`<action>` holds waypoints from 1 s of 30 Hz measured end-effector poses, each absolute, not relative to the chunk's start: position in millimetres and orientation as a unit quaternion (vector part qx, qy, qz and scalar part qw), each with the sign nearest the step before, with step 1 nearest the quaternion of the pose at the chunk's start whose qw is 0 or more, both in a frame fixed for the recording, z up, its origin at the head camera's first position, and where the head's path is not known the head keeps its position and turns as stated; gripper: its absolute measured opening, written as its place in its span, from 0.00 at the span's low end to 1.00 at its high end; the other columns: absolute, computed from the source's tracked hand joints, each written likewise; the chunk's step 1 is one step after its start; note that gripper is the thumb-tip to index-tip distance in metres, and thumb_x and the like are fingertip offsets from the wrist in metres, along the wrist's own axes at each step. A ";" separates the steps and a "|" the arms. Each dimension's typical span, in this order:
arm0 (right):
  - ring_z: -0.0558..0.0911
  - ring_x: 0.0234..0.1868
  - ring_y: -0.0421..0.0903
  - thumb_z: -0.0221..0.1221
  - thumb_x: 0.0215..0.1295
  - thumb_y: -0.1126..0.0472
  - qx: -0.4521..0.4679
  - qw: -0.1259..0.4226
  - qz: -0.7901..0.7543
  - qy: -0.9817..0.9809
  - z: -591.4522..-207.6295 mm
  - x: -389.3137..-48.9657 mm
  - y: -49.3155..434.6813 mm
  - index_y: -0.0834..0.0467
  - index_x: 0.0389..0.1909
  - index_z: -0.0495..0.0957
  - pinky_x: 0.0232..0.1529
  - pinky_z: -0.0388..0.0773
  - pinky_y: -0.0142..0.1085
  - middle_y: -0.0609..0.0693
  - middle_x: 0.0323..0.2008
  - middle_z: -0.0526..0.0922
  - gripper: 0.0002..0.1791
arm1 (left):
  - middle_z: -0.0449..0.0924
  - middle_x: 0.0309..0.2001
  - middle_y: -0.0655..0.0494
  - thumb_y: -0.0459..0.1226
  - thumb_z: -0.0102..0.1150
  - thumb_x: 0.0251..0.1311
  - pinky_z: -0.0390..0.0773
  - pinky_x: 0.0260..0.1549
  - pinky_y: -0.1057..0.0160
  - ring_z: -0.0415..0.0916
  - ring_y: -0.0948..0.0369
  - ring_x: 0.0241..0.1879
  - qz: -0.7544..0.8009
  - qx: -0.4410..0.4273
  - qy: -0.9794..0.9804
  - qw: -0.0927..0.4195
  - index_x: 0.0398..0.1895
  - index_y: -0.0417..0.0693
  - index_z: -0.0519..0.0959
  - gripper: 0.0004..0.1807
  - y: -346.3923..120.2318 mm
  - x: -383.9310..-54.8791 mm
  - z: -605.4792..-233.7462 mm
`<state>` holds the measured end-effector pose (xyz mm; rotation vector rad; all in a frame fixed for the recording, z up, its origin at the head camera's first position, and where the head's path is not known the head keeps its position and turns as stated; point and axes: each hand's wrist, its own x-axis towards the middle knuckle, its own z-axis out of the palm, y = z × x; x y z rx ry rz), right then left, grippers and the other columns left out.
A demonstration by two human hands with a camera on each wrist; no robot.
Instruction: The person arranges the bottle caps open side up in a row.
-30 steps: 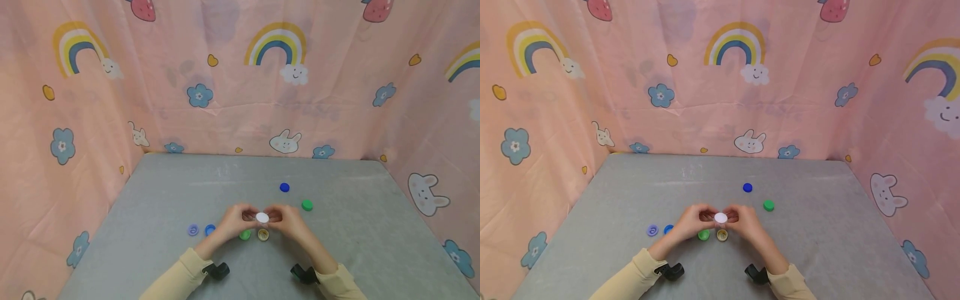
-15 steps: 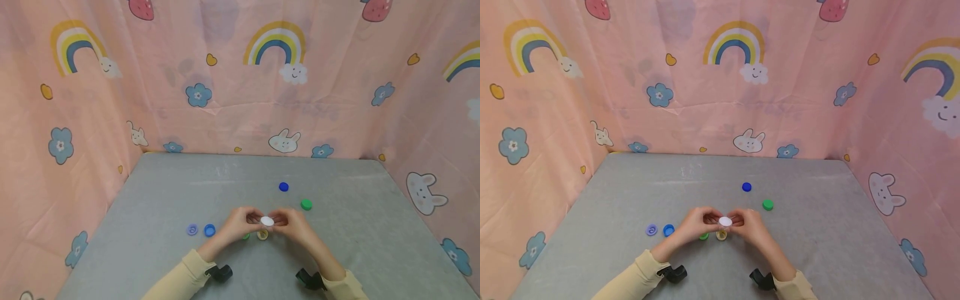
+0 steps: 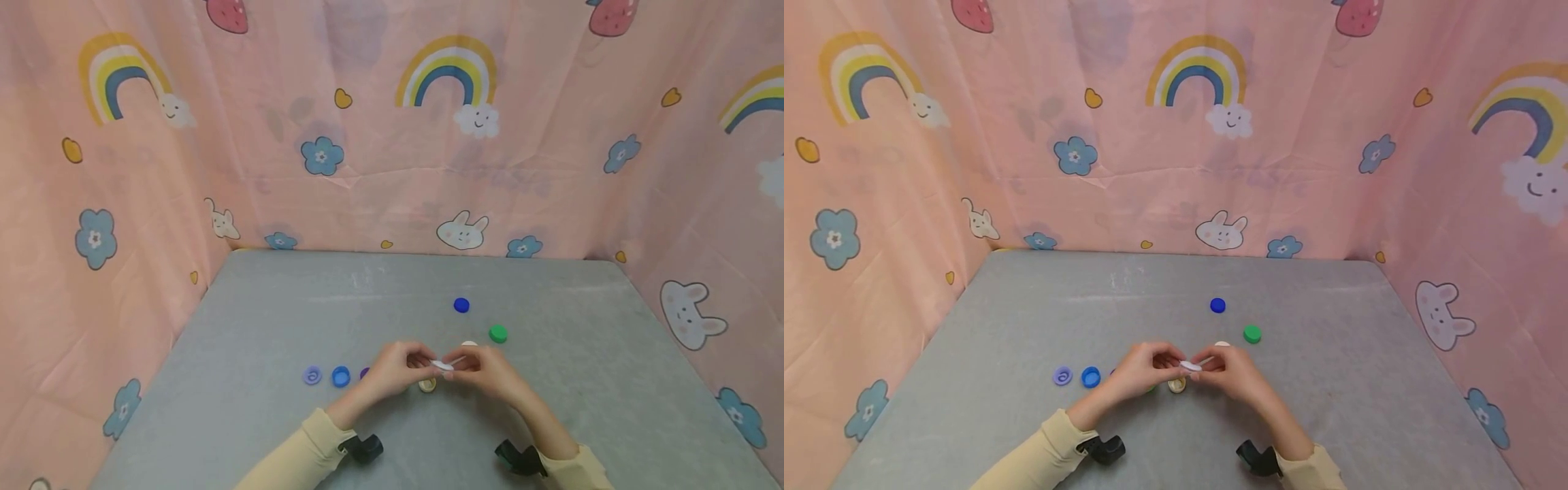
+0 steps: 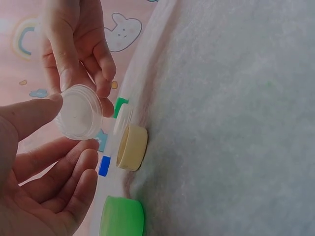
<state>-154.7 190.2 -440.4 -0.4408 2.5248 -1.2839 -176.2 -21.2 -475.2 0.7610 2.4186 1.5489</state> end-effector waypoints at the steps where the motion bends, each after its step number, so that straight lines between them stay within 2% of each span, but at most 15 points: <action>1: 0.84 0.40 0.47 0.65 0.59 0.53 -0.154 0.143 -0.449 0.868 -440.6 -154.9 191.4 0.60 0.44 0.81 0.36 0.79 0.34 0.55 0.40 0.84 0.17 | 0.84 0.30 0.57 0.42 0.68 0.53 0.77 0.30 0.72 0.77 0.71 0.28 0.519 0.255 0.811 0.084 0.36 0.47 0.84 0.11 -20.7 -176.2 -475.2; 9: 0.84 0.38 0.46 0.61 0.63 0.55 -0.148 0.172 -0.483 0.846 -442.8 -155.9 199.2 0.60 0.48 0.80 0.35 0.79 0.35 0.57 0.41 0.85 0.16 | 0.85 0.30 0.57 0.42 0.64 0.58 0.77 0.30 0.73 0.77 0.72 0.29 0.509 0.266 0.815 0.070 0.36 0.49 0.84 0.08 -18.1 -175.7 -475.0; 14: 0.83 0.35 0.48 0.58 0.66 0.56 -0.141 0.186 -0.501 0.834 -443.4 -156.8 202.5 0.63 0.50 0.78 0.36 0.80 0.38 0.59 0.38 0.85 0.17 | 0.85 0.30 0.58 0.42 0.63 0.59 0.76 0.29 0.73 0.76 0.73 0.28 0.503 0.271 0.819 0.052 0.36 0.49 0.84 0.07 -17.0 -175.8 -475.9; 19: 0.85 0.36 0.51 0.56 0.68 0.56 -0.127 0.202 -0.525 0.817 -444.4 -157.6 204.5 0.67 0.50 0.76 0.37 0.82 0.40 0.61 0.36 0.85 0.19 | 0.85 0.30 0.57 0.38 0.64 0.58 0.76 0.28 0.74 0.76 0.73 0.27 0.493 0.279 0.823 0.031 0.38 0.48 0.83 0.06 -14.9 -175.8 -478.2; 30: 0.85 0.37 0.54 0.53 0.70 0.55 -0.109 0.219 -0.565 0.788 -445.4 -158.2 207.6 0.72 0.50 0.72 0.38 0.83 0.42 0.64 0.35 0.84 0.22 | 0.83 0.27 0.55 0.29 0.66 0.51 0.75 0.27 0.76 0.75 0.72 0.26 0.477 0.327 0.816 -0.015 0.48 0.47 0.81 0.18 -11.0 -174.6 -477.9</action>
